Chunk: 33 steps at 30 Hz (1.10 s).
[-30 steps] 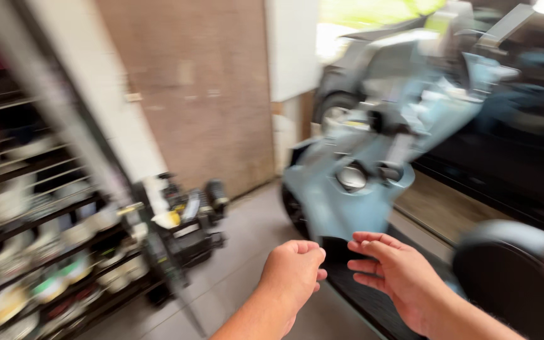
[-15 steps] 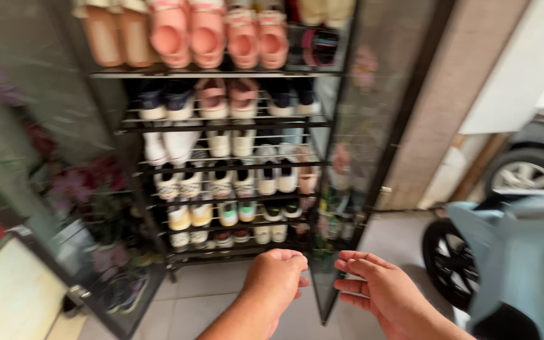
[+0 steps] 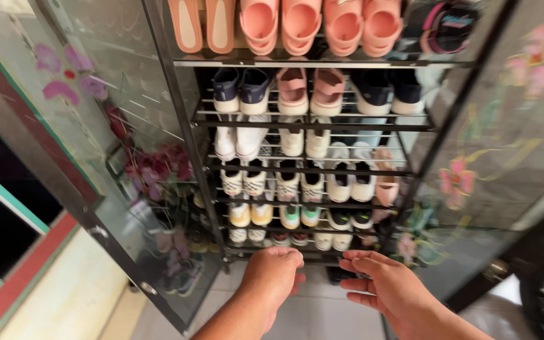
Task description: The person wipes several pairs of shoes with a brown cloth, including checkered slip-ons, white slip-ons, and white sneakers with green accents. The person takes shoes from a glass-fronted shoe rack, wipes them on a scooter seat, and returns them to the rack.
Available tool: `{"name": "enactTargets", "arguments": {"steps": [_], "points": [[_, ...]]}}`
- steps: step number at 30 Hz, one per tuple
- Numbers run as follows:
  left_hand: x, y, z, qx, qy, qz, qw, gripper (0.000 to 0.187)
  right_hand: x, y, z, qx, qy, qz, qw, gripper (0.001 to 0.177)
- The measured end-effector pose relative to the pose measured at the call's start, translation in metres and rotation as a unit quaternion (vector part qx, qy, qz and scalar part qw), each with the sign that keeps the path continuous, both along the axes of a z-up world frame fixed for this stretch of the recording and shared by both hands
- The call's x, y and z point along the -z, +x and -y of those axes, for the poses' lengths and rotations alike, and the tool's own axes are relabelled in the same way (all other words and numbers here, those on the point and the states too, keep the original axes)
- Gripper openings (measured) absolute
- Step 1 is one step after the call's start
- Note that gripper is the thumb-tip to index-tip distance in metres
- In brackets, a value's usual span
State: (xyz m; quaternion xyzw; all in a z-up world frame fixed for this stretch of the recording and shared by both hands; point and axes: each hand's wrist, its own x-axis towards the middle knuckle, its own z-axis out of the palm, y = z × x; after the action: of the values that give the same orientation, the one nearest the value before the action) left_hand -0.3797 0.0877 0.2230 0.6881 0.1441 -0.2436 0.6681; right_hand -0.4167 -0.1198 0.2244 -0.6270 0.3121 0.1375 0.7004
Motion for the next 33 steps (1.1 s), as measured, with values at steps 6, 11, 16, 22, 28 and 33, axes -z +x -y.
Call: {"name": "enactTargets", "arguments": {"steps": [6,11,16,22,28,33], "points": [[0.02,0.079,-0.021,-0.047,0.017,-0.018,0.999,0.023,0.023,0.08,-0.011,-0.025,0.006,-0.004,1.0,0.033],[0.039,0.125,-0.031,-0.087,0.007,-0.035,0.996,0.025,0.038,0.131,-0.022,-0.073,-0.022,-0.029,0.997,0.034],[0.068,0.158,-0.043,-0.081,0.007,-0.059,0.995,0.027,0.052,0.166,-0.034,-0.096,-0.045,-0.067,0.992,0.035],[0.131,0.215,-0.066,-0.058,-0.008,-0.069,0.996,0.029,0.072,0.203,-0.059,-0.1,-0.085,-0.097,0.987,0.037],[0.211,0.27,-0.085,-0.041,0.022,-0.071,0.996,0.039,0.124,0.237,-0.086,-0.154,-0.101,-0.137,0.973,0.042],[0.271,0.319,-0.085,-0.027,0.117,-0.038,0.992,0.058,0.198,0.288,-0.106,-0.24,-0.123,-0.155,0.95,0.049]]}}
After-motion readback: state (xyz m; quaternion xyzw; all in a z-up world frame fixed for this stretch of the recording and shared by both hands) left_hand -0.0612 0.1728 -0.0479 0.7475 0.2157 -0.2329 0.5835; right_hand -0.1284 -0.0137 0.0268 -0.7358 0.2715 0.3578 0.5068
